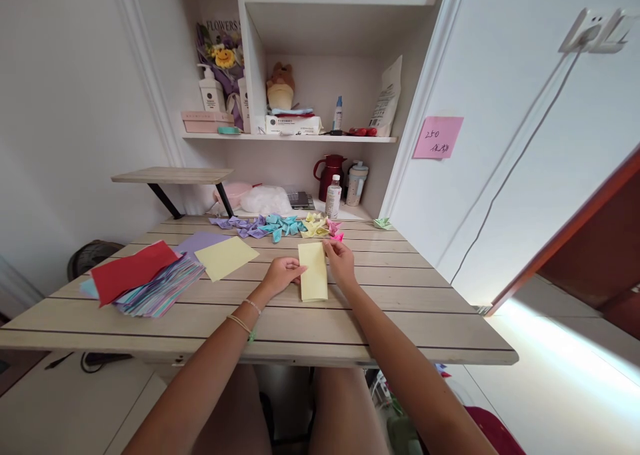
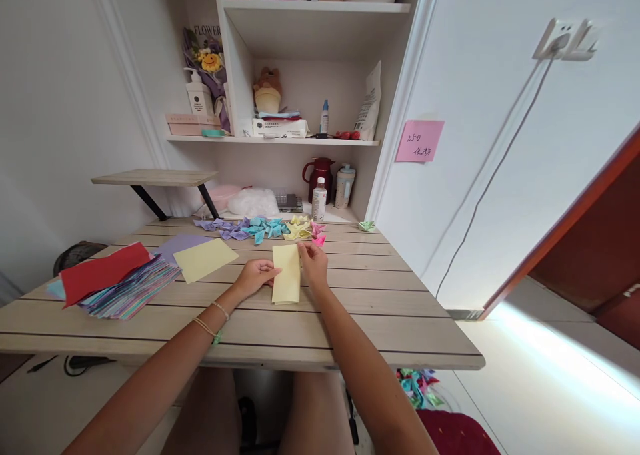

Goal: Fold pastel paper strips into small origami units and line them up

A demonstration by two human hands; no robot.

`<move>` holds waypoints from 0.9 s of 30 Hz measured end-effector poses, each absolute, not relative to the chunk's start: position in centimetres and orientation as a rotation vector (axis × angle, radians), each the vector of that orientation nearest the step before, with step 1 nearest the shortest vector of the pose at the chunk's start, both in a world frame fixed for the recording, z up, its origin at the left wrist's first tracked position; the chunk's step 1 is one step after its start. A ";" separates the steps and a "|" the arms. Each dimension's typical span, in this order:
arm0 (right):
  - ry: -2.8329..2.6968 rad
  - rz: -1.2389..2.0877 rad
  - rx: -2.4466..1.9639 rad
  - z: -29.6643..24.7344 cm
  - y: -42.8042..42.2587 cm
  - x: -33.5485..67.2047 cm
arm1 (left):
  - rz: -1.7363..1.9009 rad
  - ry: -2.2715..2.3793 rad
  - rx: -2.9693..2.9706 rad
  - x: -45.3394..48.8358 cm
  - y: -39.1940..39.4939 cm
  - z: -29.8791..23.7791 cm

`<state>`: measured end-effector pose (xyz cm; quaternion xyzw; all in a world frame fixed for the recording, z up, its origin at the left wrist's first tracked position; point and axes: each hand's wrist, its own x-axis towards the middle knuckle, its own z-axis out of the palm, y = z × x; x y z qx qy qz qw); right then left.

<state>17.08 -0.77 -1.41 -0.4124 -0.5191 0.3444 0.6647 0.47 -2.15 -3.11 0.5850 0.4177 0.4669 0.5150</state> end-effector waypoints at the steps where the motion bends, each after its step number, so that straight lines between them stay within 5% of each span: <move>1: -1.156 0.838 -0.908 -1.5 -0.6 17.1 | 1.142 1.016 1.398 0.4 -2.1 -3.1; 6: -1.277 1.056 -0.951 -2.3 0.0 16.9 | 1.311 1.049 1.366 0.0 -1.9 -2.9; 13: -1.571 0.508 -1.267 -2.7 -0.1 16.9 | 1.394 1.049 1.411 0.1 -1.6 -3.0; 20: -1.637 0.709 -1.226 -2.4 -0.9 16.5 | 1.512 1.079 1.300 -0.3 -1.1 -3.1; 27: -1.644 0.499 -1.265 -1.9 -0.7 16.3 | 1.481 1.017 1.124 -0.1 -1.6 -2.3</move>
